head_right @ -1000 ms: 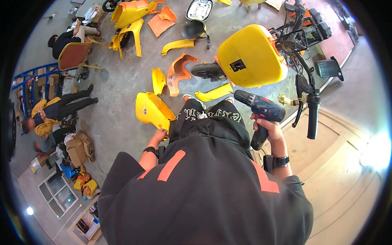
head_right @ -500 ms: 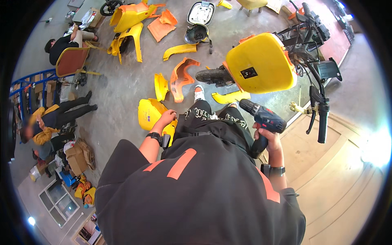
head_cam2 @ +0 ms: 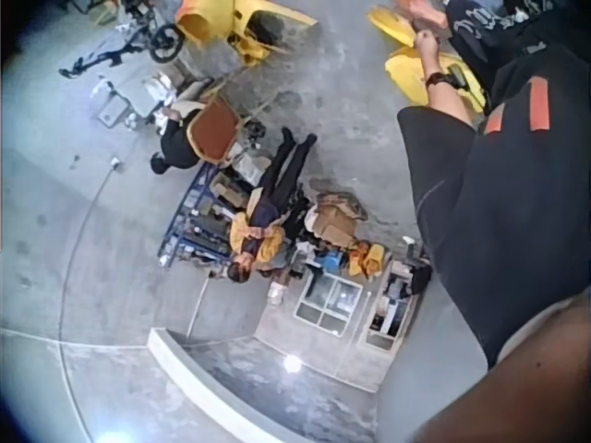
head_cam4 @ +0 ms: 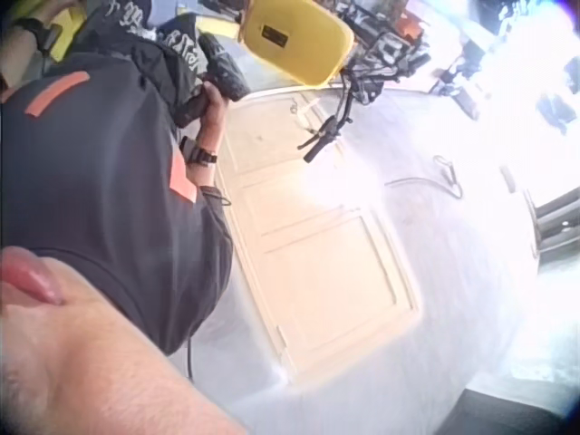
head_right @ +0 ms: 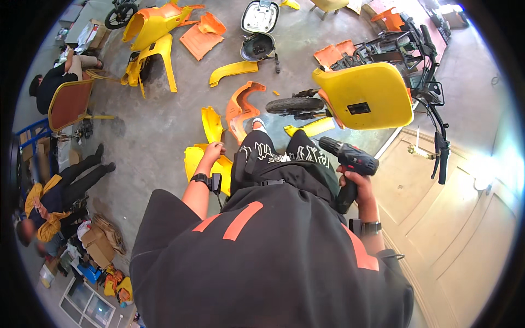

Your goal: The recorder is using a power drill to fasten or remove screws and plastic fairing components from a motorcycle.

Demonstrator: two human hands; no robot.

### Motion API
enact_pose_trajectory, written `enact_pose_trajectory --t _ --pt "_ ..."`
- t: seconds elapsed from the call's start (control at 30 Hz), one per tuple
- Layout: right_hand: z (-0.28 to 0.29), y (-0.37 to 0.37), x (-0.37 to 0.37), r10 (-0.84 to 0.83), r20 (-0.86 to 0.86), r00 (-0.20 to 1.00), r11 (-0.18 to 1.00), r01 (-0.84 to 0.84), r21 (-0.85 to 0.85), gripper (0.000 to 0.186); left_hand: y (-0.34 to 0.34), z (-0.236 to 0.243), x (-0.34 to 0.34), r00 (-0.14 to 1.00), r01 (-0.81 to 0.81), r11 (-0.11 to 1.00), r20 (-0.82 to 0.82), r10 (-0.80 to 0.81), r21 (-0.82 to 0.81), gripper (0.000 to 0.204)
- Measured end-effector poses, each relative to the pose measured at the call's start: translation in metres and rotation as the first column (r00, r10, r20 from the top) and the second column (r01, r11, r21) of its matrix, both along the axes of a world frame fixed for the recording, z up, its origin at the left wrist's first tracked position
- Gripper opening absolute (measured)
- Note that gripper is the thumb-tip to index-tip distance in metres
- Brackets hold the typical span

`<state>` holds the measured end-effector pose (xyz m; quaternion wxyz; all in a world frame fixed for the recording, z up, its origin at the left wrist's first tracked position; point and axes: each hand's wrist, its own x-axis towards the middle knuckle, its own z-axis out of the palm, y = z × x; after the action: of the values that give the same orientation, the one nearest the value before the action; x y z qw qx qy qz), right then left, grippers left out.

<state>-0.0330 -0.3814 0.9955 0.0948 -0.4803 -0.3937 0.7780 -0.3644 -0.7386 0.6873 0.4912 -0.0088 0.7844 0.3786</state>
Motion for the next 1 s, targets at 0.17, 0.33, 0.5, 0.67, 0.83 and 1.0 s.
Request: enact_pose_trajectory --t 0.17,0.33,0.5,0.67,0.83,1.0 --pt "0.015 -0.002 -0.044 0.234 0.049 0.971 0.972 -0.234 0.001 0.043 -0.063 0.003 -0.013 0.98 -0.166 0.97 0.079 0.182 -0.176 0.032" --pt "0.023 0.003 -0.078 0.317 0.095 0.944 0.948 -0.318 0.005 0.042 -0.107 -0.005 0.022 0.919 -0.346 0.921 0.131 0.371 -0.179 0.033" --pt "0.024 -0.007 -0.115 0.395 0.074 0.916 0.912 -0.4 0.092 0.039 -0.122 -0.006 0.073 0.895 -0.356 0.924 0.231 0.38 -0.141 0.036" --pt "0.01 -0.011 -0.142 0.409 -0.016 0.912 0.91 -0.406 0.087 0.037 -0.148 0.014 0.103 0.851 -0.353 0.905 0.32 0.417 -0.238 0.038" --pt "0.007 -0.004 -0.148 0.456 -0.074 0.887 0.889 -0.451 0.079 0.032 -0.176 0.027 0.091 0.822 -0.429 0.85 0.258 0.508 -0.306 0.04" --pt "0.003 0.0 -0.143 0.406 -0.083 0.91 0.914 -0.402 0.059 0.031 -0.16 0.035 0.05 0.828 -0.462 0.851 0.223 0.515 -0.251 0.037"
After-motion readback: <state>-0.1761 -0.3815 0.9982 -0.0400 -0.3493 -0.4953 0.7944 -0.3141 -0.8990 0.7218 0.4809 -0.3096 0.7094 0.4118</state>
